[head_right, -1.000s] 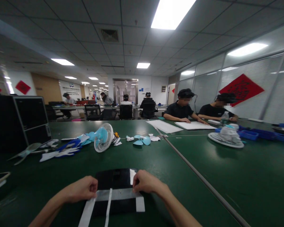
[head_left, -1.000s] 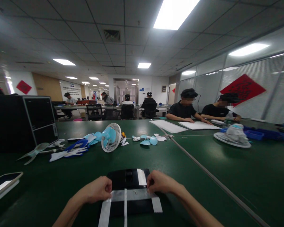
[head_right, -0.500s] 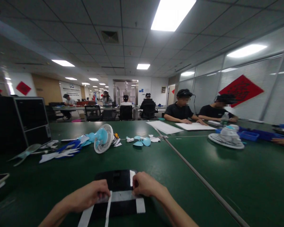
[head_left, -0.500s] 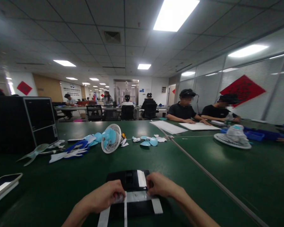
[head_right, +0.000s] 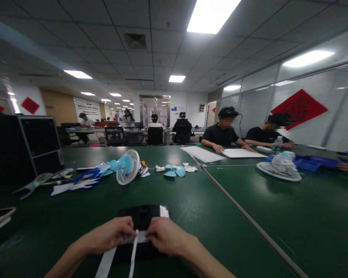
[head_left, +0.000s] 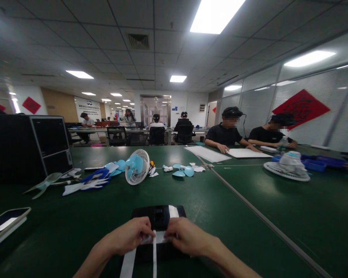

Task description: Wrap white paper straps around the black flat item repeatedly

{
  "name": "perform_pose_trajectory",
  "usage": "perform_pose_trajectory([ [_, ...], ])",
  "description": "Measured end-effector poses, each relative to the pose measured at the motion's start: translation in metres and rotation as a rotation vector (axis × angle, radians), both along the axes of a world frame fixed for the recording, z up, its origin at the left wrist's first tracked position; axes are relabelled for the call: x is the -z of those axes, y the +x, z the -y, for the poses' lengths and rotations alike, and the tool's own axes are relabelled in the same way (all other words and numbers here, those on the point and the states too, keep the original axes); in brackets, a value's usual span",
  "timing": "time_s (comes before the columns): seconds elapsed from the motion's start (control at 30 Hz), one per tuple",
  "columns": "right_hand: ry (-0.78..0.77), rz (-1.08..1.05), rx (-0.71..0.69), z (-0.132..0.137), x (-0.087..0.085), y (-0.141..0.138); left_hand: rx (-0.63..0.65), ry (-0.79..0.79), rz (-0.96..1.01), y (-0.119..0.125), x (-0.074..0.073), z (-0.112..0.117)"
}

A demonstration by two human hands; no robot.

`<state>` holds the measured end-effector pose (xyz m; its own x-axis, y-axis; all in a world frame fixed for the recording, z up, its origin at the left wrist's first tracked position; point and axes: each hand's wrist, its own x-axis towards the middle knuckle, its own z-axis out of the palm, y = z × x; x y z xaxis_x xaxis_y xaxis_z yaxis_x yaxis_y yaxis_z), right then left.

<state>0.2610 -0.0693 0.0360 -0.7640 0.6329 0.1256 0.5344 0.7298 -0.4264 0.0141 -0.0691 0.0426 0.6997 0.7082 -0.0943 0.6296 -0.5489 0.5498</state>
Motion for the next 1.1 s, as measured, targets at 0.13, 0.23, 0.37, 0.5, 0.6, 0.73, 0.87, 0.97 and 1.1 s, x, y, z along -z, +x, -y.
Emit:
perform_pose_trajectory([
  [0.13, 0.120, 0.078, -0.074, 0.012, 0.005, -0.016, 0.008, 0.006, 0.009, -0.002, 0.007, -0.003],
  [0.23, 0.184, 0.133, -0.033, 0.015, 0.008, -0.021, 0.005, -0.002, 0.015, -0.002, 0.008, -0.005],
  [0.37, 0.237, 0.173, -0.026, 0.017, 0.008, -0.022, -0.017, -0.011, 0.023, -0.002, 0.005, -0.004],
  [0.5, 0.254, 0.164, -0.097, 0.021, 0.003, -0.020, -0.017, -0.009, 0.034, -0.001, 0.004, -0.002],
  [0.6, 0.238, 0.144, -0.167, 0.025, 0.000, -0.019, -0.020, -0.008, 0.035, 0.000, 0.003, -0.001],
  [0.73, 0.207, 0.104, -0.253, 0.027, -0.001, -0.018, -0.014, 0.003, 0.027, 0.001, 0.001, -0.001],
  [0.87, 0.189, 0.061, -0.283, 0.027, 0.000, -0.018, -0.009, 0.018, 0.030, 0.002, 0.001, -0.001],
  [0.97, 0.177, 0.042, -0.272, 0.025, 0.002, -0.019, -0.010, 0.037, 0.032, 0.001, 0.004, -0.002],
  [1.1, 0.153, 0.058, -0.150, 0.023, 0.003, -0.021, -0.003, 0.062, 0.015, 0.001, 0.005, -0.003],
])
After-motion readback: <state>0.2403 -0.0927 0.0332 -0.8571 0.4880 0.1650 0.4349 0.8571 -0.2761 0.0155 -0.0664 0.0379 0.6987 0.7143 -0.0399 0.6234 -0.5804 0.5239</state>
